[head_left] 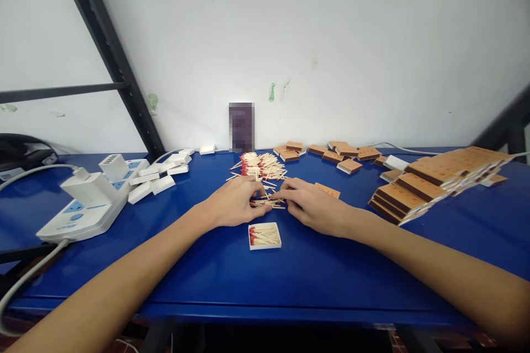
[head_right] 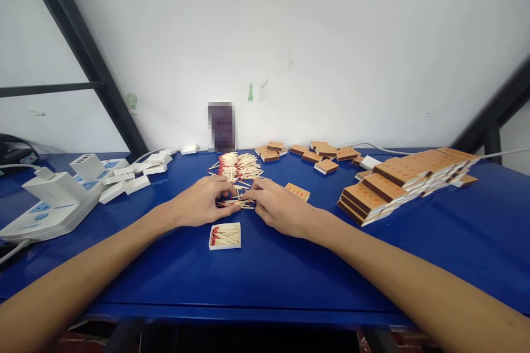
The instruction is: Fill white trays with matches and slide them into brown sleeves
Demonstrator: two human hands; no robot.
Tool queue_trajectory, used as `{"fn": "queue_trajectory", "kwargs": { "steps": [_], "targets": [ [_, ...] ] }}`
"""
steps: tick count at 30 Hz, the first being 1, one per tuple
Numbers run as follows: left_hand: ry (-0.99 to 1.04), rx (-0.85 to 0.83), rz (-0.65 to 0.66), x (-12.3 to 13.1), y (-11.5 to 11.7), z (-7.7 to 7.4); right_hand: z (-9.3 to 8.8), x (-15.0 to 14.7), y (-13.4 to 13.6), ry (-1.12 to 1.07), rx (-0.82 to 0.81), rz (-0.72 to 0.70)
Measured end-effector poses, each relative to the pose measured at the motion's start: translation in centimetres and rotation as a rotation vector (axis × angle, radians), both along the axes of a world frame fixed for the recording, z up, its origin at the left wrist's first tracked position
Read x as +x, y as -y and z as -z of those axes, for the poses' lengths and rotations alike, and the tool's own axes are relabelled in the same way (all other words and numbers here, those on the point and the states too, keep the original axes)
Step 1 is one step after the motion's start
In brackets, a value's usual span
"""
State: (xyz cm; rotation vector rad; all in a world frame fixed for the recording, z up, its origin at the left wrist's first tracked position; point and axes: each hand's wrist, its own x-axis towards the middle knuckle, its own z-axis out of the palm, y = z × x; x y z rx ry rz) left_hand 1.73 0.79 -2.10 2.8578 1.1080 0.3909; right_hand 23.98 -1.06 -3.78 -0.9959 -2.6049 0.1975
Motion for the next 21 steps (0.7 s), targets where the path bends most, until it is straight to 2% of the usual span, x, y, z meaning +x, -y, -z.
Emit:
{"fn": "queue_trajectory", "kwargs": {
  "steps": [14,21],
  "targets": [
    [0.011,-0.016,0.058,-0.5,-0.7,0.1,0.0,0.8,-1.4,0.067,0.084,0.055],
    [-0.005,0.011,0.105,-2.4,-0.9,-1.4,0.1,1.1,-1.7,0.099,0.120,0.031]
  ]
}}
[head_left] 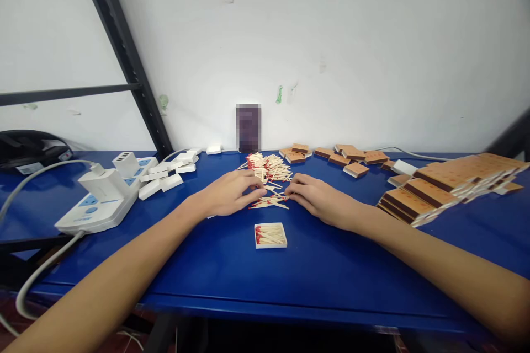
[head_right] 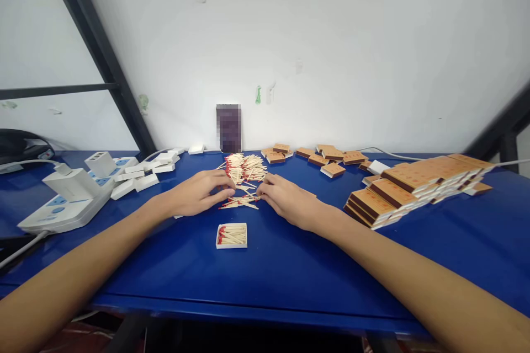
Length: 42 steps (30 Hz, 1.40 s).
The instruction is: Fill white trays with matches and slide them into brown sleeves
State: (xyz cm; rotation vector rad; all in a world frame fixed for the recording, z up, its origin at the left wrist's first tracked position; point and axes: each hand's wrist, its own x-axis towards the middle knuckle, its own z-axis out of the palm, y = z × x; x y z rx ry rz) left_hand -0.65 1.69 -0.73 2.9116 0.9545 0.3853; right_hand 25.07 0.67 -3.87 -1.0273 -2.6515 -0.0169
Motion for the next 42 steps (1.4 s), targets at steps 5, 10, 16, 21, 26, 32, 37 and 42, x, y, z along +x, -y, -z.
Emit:
{"fn": "queue_trajectory", "kwargs": {
  "steps": [5,10,16,21,26,32,37,42],
  "targets": [
    [-0.074,0.039,-0.053,-1.4,0.0,-0.8,-0.8,-0.2,0.2,0.162,0.056,0.018],
    [-0.124,-0.035,-0.019,-1.3,0.4,-0.9,-0.8,-0.1,-0.1,0.253,0.154,-0.005],
    [-0.083,0.009,0.010,-0.8,0.9,-0.9,-2.3,0.0,1.4,0.100,0.027,-0.006],
    [-0.047,0.033,0.061,-0.1,1.5,-0.7,-1.8,-1.3,2.9,-0.076,-0.126,-0.085],
    [-0.053,-0.008,0.087,0.4,2.2,-0.6,-0.9,-2.3,2.9,-0.146,-0.134,-0.107],
    [-0.029,-0.052,0.142,0.6,2.5,-0.3,-1.5,-1.7,3.0,-0.327,-0.181,0.015],
    [0.001,-0.097,0.131,0.9,2.6,0.1,-1.6,-1.6,3.0,-0.341,-0.226,0.031],
    [0.028,-0.068,0.153,1.8,2.4,0.6,-2.4,-1.1,3.2,-0.409,-0.209,0.064]
  ]
}}
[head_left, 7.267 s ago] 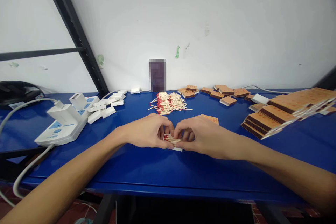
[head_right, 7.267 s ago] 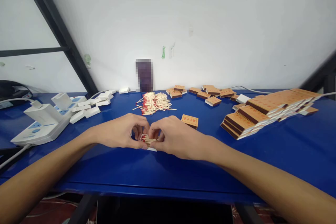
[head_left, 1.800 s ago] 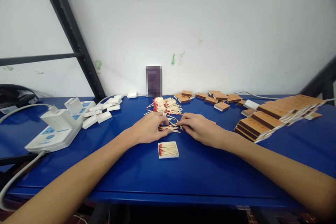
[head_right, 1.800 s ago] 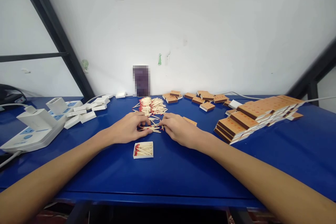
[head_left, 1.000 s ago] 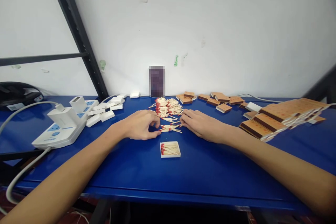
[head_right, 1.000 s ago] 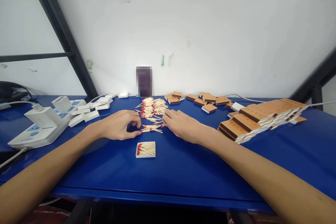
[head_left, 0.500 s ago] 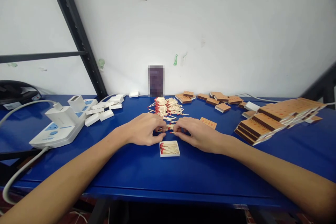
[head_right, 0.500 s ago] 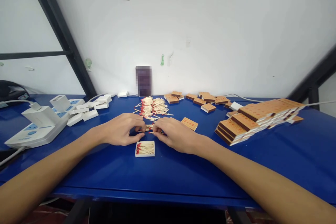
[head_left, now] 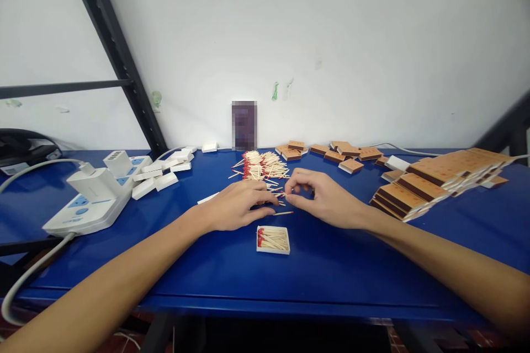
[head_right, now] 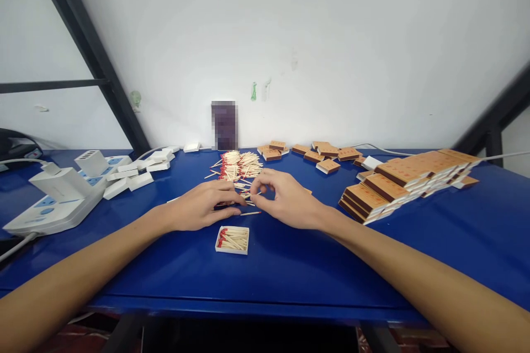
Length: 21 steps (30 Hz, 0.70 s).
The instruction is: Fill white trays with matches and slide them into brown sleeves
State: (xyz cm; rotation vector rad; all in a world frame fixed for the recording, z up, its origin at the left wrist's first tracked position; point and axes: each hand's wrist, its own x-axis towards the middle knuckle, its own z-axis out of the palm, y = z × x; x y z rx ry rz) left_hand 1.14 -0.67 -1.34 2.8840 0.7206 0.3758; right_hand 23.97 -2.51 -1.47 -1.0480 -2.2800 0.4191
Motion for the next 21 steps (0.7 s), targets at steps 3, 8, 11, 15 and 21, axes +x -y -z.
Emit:
{"fn": "queue_trajectory", "kwargs": {
  "steps": [3,8,11,15,21],
  "targets": [
    [-0.018,0.027,0.006,0.6,-0.1,0.2,-0.2,0.3,0.0,-0.085,-0.028,-0.017],
    [-0.029,0.002,-0.001,0.5,-0.1,0.2,0.5,0.3,-0.4,0.028,0.012,-0.034],
    [-0.020,0.025,-0.028,0.1,-0.3,0.3,0.8,0.2,-0.4,0.145,0.064,-0.149],
    [0.024,0.049,-0.095,0.1,-0.4,0.7,1.0,0.0,0.0,0.232,0.106,-0.281],
    [0.076,0.100,-0.195,-0.6,-0.9,-0.2,1.8,-0.9,-0.1,0.343,0.271,-0.266]
  ]
}}
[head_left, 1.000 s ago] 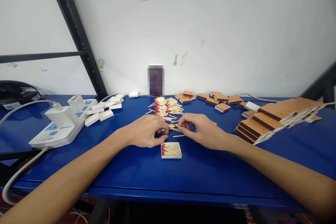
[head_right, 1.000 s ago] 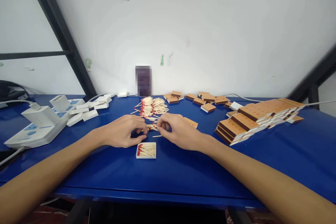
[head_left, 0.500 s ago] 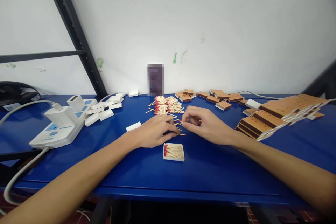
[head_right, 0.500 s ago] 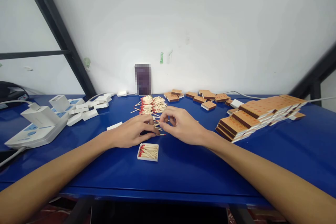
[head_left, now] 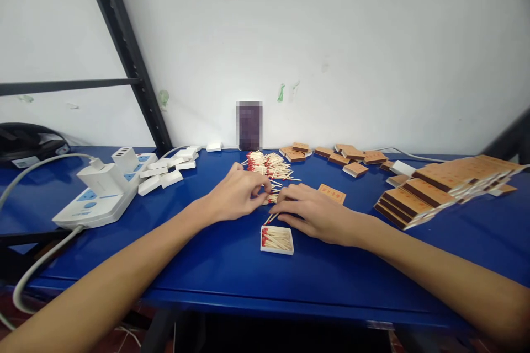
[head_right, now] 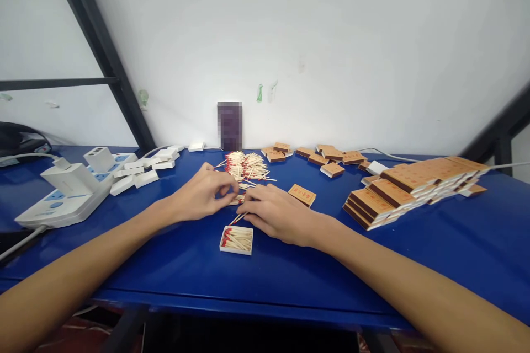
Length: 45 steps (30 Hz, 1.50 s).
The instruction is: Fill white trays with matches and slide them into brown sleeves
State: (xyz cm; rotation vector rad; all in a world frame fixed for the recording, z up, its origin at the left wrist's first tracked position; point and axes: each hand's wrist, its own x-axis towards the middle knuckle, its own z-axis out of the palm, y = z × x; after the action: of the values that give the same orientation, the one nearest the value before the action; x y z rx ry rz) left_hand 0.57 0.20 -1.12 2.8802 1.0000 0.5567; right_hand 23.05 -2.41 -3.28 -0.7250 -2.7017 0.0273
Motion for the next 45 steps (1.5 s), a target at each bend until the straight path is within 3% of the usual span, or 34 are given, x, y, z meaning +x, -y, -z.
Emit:
{"fn": "queue_trajectory", "kwargs": {
  "steps": [8,15,25,32,38,45],
  "targets": [
    [-0.162,-0.161,0.061,-1.7,-0.2,-1.1,-0.7,-0.2,0.8,0.082,-0.018,0.096],
    [-0.212,-0.090,0.038,-1.2,0.1,-0.9,-0.4,0.2,0.7,0.056,-0.077,0.154],
    [-0.186,-0.163,0.000,-1.2,-0.6,-0.5,-0.3,0.0,0.8,0.014,-0.118,0.126],
    [-0.231,-0.120,0.020,-0.8,-0.1,-0.6,0.3,0.1,0.1,-0.048,-0.132,0.139],
    [-0.197,-0.136,0.105,-0.3,0.3,-0.2,0.2,0.0,0.0,-0.076,-0.116,0.115],
    [-0.139,-0.214,0.138,-0.4,0.5,-0.2,-0.8,0.6,0.1,0.008,0.018,0.223]
  ]
}}
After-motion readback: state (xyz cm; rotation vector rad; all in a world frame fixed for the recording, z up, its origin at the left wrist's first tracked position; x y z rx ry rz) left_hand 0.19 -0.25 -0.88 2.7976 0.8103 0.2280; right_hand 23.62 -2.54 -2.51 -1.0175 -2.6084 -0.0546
